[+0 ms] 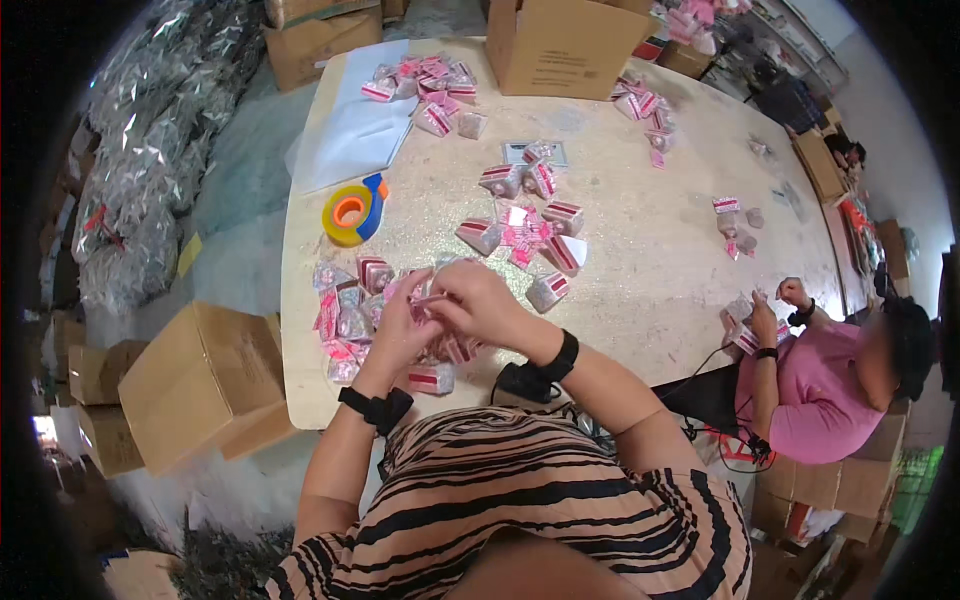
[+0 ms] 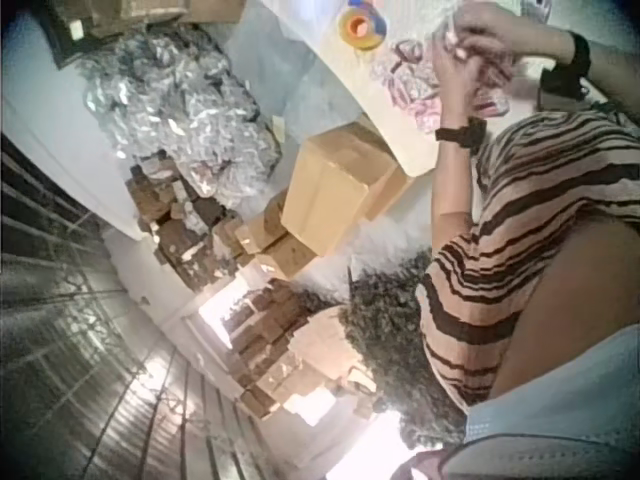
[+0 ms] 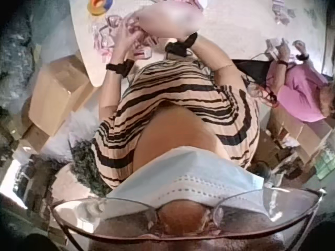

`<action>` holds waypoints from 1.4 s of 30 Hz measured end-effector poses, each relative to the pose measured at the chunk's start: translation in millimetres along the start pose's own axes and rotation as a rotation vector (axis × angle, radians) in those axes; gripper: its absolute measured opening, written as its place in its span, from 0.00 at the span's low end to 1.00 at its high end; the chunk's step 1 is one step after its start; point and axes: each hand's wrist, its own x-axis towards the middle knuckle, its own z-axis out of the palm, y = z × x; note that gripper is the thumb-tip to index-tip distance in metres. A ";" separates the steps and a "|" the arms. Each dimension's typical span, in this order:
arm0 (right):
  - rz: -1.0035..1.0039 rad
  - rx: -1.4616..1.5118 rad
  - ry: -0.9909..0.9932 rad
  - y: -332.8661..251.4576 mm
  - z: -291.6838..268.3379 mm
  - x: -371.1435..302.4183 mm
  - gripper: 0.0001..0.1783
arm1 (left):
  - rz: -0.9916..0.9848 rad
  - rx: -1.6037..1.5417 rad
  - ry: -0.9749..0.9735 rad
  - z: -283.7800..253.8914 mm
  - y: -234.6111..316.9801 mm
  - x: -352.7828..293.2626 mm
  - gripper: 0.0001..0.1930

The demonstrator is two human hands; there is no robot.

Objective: The person packs small pink and white wrapped items into clear plastic bags and places them into a cardboard box. The person also uses a tape dispenser to seal a box and handles bubble wrap sheets.

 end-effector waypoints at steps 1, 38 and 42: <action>-0.017 0.046 -0.057 -3.8 -4.8 2.0 0.08 | -0.146 -0.164 -0.023 7.3 -32.4 2.7 0.15; 0.734 0.006 0.023 159.4 -119.3 -53.7 0.11 | 0.007 0.431 -0.286 -55.6 0.2 31.2 0.16; 0.716 0.049 0.025 136.2 -134.1 -56.1 0.11 | 0.049 0.254 -0.375 -13.5 32.3 68.0 0.16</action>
